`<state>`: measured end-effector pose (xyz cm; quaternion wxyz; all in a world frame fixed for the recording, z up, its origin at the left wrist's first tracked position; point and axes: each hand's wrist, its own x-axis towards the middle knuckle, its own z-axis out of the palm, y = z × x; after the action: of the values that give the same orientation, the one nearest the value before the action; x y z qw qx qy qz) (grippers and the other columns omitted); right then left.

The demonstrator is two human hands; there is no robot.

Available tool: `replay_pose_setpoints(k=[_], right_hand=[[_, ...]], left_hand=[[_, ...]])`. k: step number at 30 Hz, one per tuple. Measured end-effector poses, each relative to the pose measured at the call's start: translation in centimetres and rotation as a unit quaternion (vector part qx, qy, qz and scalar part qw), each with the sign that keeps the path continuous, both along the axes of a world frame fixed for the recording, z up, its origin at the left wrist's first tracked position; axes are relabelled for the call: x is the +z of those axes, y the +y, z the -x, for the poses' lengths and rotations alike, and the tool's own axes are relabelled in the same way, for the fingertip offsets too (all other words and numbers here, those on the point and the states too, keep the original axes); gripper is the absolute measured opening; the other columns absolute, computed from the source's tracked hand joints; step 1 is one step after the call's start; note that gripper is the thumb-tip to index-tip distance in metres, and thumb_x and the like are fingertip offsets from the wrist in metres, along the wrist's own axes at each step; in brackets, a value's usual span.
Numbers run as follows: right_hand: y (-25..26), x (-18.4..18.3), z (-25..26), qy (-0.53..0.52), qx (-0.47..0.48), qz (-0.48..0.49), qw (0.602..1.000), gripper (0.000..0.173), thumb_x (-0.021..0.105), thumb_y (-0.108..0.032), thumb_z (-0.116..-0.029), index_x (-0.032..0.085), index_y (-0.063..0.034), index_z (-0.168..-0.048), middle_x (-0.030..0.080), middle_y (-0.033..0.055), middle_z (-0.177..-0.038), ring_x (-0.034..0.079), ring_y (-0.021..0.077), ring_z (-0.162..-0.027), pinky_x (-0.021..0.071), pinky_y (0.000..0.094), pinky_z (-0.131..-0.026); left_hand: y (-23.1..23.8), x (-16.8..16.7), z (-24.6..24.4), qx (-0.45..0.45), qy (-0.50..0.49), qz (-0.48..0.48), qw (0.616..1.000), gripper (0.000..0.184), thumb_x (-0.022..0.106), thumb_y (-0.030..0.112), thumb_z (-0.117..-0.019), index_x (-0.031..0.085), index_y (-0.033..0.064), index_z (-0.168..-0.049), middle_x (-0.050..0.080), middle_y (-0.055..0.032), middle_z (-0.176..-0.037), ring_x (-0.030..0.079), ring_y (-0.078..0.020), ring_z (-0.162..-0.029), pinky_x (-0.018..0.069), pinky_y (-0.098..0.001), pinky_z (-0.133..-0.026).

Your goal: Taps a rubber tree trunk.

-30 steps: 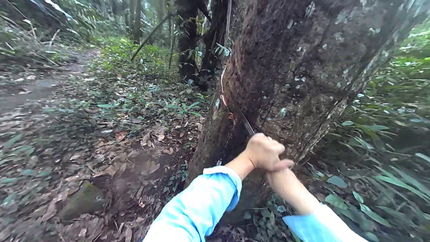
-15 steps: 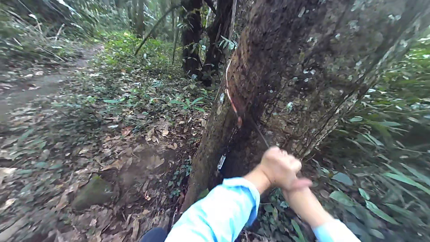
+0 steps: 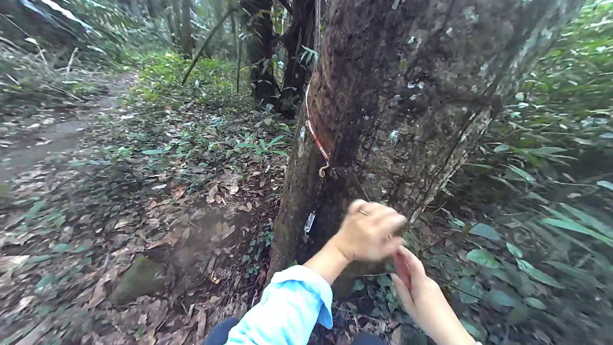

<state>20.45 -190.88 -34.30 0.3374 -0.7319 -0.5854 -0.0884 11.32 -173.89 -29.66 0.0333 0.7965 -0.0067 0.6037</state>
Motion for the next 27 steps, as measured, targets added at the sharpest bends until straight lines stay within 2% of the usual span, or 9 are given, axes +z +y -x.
replay_pose_setpoints(k=[2, 5, 8, 11, 13, 16, 18, 22, 27], right_hand=[[-1.7, -0.8, 0.5, 0.061, 0.002, 0.017, 0.998, 0.068, 0.062, -0.004, -0.0876, 0.039, 0.0076, -0.151, 0.072, 0.0282, -0.097, 0.071, 0.0415, -0.069, 0.0577, 0.0598, -0.062], [-3.6, -2.4, 1.4, 0.131, -0.007, 0.024, 0.991, 0.071, 0.063, -0.002, -0.0877, 0.035, 0.0091, -0.152, 0.070, 0.0305, -0.103, 0.071, 0.0367, -0.071, 0.0585, 0.0537, -0.065], [-4.2, -4.1, 2.5, 0.179, -0.021, 0.009, 0.984, 0.071, 0.062, -0.004, -0.0876, 0.034, 0.0090, -0.152, 0.069, 0.0270, -0.100, 0.068, 0.0263, -0.068, 0.0576, 0.0440, -0.063], [-4.3, -5.3, 3.6, 0.216, -0.027, -0.004, 0.976, 0.072, 0.061, -0.006, -0.0874, 0.033, 0.0091, -0.152, 0.068, 0.0251, -0.102, 0.065, 0.0162, -0.066, 0.0561, 0.0337, -0.061], [-4.3, -5.7, 3.9, 0.237, -0.028, -0.008, 0.971, 0.073, 0.061, -0.008, -0.0872, 0.033, 0.0082, -0.152, 0.068, 0.0218, -0.098, 0.061, 0.0106, -0.062, 0.0533, 0.0285, -0.058], [-3.5, -5.9, 4.0, 0.238, -0.018, -0.025, 0.971, 0.072, 0.060, -0.012, -0.0867, 0.036, 0.0042, -0.152, 0.069, 0.0185, -0.099, 0.060, 0.0073, -0.060, 0.0521, 0.0256, -0.054], [-2.5, -5.4, 4.2, 0.207, -0.013, -0.035, 0.978, 0.069, 0.059, -0.014, -0.0871, 0.039, 0.0021, -0.152, 0.071, 0.0179, -0.102, 0.063, 0.0107, -0.063, 0.0539, 0.0285, -0.057], [0.3, -3.5, 5.0, 0.161, 0.001, -0.026, 0.987, 0.066, 0.059, -0.007, -0.0910, 0.039, 0.0039, -0.152, 0.071, 0.0230, -0.111, 0.071, 0.0281, -0.076, 0.0591, 0.0456, -0.066], [3.1, -1.2, 6.0, 0.168, -0.024, 0.038, 0.985, 0.066, 0.059, -0.002, -0.0960, 0.034, -0.0010, -0.157, 0.067, 0.0267, -0.125, 0.072, 0.0436, -0.097, 0.0568, 0.0601, -0.083]], left_hand=[[2.9, 0.1, 1.3, 0.096, -0.018, 0.128, 0.987, 0.032, 0.058, 0.023, -0.0922, 0.074, 0.0005, -0.108, 0.075, -0.0166, -0.111, 0.070, -0.0332, -0.109, 0.0483, -0.0546, -0.099], [8.1, 1.2, 2.9, 0.139, 0.082, 0.342, 0.926, 0.060, 0.063, 0.034, -0.0970, 0.053, -0.0041, -0.141, 0.057, -0.0285, -0.137, 0.055, -0.0454, -0.128, 0.0424, -0.0641, -0.106], [11.0, 1.5, 2.3, 0.156, 0.120, 0.355, 0.914, 0.061, 0.074, 0.036, -0.0931, 0.056, -0.0057, -0.133, 0.064, -0.0285, -0.119, 0.063, -0.0449, -0.112, 0.0492, -0.0630, -0.096], [11.8, 2.8, 1.9, 0.145, 0.159, 0.330, 0.919, 0.034, 0.066, 0.021, -0.1001, 0.064, -0.0077, -0.118, 0.070, -0.0249, -0.102, 0.068, -0.0408, -0.102, 0.0515, -0.0560, -0.096], [12.5, 3.5, 2.0, 0.116, 0.148, 0.327, 0.926, 0.023, 0.059, 0.012, -0.1028, 0.068, -0.0079, -0.109, 0.069, -0.0260, -0.107, 0.067, -0.0396, -0.106, 0.0507, -0.0528, -0.098], [12.8, 5.1, 2.6, 0.047, 0.104, 0.390, 0.913, 0.024, 0.049, 0.008, -0.1062, 0.064, -0.0088, -0.113, 0.059, -0.0273, -0.126, 0.058, -0.0353, -0.120, 0.0456, -0.0469, -0.105], [12.9, 5.1, 2.4, 0.000, 0.064, 0.414, 0.908, 0.027, 0.042, 0.008, -0.1083, 0.061, -0.0095, -0.118, 0.062, -0.0245, -0.127, 0.060, -0.0294, -0.121, 0.0456, -0.0428, -0.106], [12.6, 5.0, 2.0, -0.013, 0.029, 0.464, 0.885, 0.025, 0.035, 0.007, -0.1097, 0.054, -0.0076, -0.117, 0.068, -0.0204, -0.111, 0.067, -0.0242, -0.105, 0.0516, -0.0412, -0.096], [11.6, 5.1, 2.5, -0.023, 0.042, 0.529, 0.847, 0.021, 0.034, 0.009, -0.1108, 0.050, -0.0037, -0.113, 0.055, -0.0120, -0.093, 0.055, -0.0184, -0.084, 0.0481, -0.0349, -0.080]])
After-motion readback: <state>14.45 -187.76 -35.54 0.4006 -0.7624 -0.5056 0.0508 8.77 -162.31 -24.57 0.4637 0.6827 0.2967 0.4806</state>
